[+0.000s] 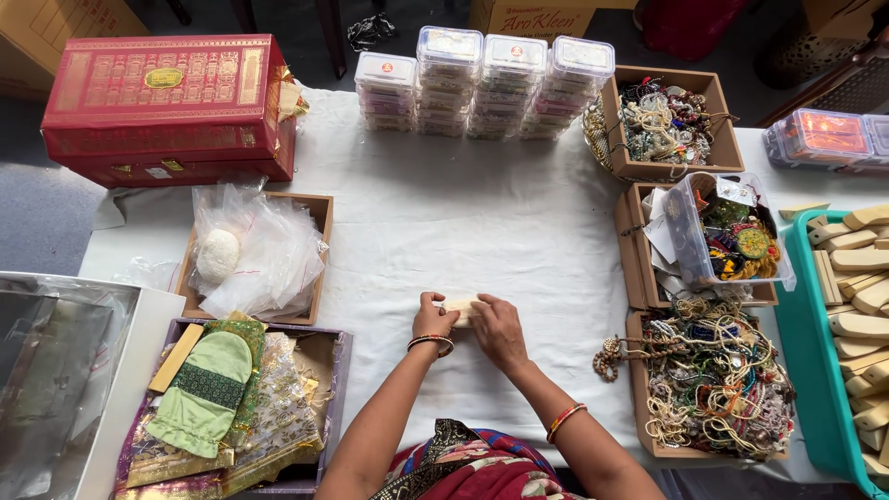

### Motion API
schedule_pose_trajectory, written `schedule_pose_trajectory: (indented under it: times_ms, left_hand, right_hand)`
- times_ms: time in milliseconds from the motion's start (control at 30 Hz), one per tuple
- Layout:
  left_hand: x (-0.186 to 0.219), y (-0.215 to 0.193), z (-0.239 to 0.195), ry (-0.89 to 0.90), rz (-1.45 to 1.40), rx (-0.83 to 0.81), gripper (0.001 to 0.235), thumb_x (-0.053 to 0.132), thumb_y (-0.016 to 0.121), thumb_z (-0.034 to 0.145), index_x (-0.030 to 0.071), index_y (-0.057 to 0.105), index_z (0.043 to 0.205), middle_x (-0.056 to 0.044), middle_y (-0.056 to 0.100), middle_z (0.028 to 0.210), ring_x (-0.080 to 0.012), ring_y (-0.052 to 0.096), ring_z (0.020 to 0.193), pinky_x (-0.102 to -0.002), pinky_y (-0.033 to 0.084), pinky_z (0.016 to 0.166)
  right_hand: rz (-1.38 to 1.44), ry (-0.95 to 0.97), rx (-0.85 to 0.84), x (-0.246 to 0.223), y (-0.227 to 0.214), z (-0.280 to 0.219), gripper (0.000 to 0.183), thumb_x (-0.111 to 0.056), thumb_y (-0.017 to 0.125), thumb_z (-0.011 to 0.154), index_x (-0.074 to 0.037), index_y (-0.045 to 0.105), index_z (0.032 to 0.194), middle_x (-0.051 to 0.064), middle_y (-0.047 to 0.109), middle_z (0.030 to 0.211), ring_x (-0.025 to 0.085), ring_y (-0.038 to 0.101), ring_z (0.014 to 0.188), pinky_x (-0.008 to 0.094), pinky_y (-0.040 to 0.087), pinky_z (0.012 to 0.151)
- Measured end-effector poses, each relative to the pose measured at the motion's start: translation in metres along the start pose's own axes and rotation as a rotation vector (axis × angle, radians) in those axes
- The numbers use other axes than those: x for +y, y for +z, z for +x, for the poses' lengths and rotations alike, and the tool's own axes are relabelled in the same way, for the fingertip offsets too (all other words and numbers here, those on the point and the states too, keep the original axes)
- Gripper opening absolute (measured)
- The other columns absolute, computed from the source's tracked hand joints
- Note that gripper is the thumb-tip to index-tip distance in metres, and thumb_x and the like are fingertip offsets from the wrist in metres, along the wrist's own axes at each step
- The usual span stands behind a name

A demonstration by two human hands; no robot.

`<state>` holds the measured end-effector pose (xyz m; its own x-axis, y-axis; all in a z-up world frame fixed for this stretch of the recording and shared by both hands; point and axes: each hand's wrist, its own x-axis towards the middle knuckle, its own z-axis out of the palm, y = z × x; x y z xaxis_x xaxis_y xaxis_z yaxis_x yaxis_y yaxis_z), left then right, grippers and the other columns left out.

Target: The person sits at a table and packs various jewelry items into small pouches and plastic containers. They handle beaded necklaces, fold them into fabric pouches, and place the pouches into clear plastic boxes. They also arrange other jewelry pieces into containers and organize the items on the table.

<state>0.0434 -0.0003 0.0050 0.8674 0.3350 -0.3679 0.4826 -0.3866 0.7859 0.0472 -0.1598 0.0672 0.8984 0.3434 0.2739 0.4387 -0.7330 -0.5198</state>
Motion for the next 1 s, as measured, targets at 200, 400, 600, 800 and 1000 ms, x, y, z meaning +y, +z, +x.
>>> schedule_pose_trajectory:
  times_ms: [200,400,600,800,1000]
  left_hand:
    - [-0.011,0.006,0.000,-0.342,-0.698,-0.145,0.044,0.013,0.071,0.084,0.020,0.056,0.125,-0.011,0.066,0.096,-0.0240,0.064,0.078,-0.045,0.053,0.072]
    - [0.035,-0.049,-0.058,0.637,0.136,0.169,0.016,0.033,0.079,0.086,0.018,0.077,0.091,-0.002,0.074,0.089,-0.0247,0.069,0.084,-0.043,0.048,0.079]
    - [0.016,-0.150,-0.144,0.756,0.496,0.415,0.004,0.013,0.072,0.088,0.014,0.069,0.086,-0.002,0.070,0.081,-0.0205,0.067,0.071,-0.037,0.052,0.072]
    - [-0.098,-0.262,-0.308,0.020,0.746,1.098,0.019,0.027,0.075,0.103,0.016,0.071,0.118,-0.007,0.061,0.120,-0.0308,0.060,0.117,-0.047,0.051,0.098]
    - [-0.240,-0.234,-0.366,-0.532,0.785,0.611,0.084,0.061,0.077,0.076,0.022,0.053,0.147,-0.013,0.034,0.165,-0.0334,0.027,0.155,-0.055,0.035,0.116]
  right_hand:
    - [-0.235,-0.408,0.020,0.005,0.004,-0.005,0.036,-0.006,0.065,0.091,-0.006,0.067,0.126,0.009,0.072,0.117,0.023,0.070,0.114,0.046,0.050,0.109]
    - [0.146,0.127,-0.448,-0.004,-0.024,0.001,0.027,-0.019,0.072,0.093,-0.012,0.074,0.119,0.008,0.078,0.105,0.023,0.072,0.095,0.038,0.059,0.084]
    - [0.816,0.543,-0.583,0.078,-0.023,-0.028,0.039,-0.017,0.075,0.088,-0.002,0.071,0.124,0.010,0.079,0.108,0.019,0.074,0.099,0.036,0.060,0.089]
    - [1.023,1.005,-0.397,0.120,-0.063,-0.067,0.043,-0.019,0.066,0.096,0.003,0.063,0.132,0.013,0.075,0.109,0.022,0.072,0.096,0.039,0.062,0.088]
    - [1.088,1.037,-0.425,0.114,-0.044,-0.057,0.042,-0.019,0.065,0.097,0.000,0.062,0.134,0.012,0.073,0.111,0.020,0.071,0.095,0.037,0.061,0.084]
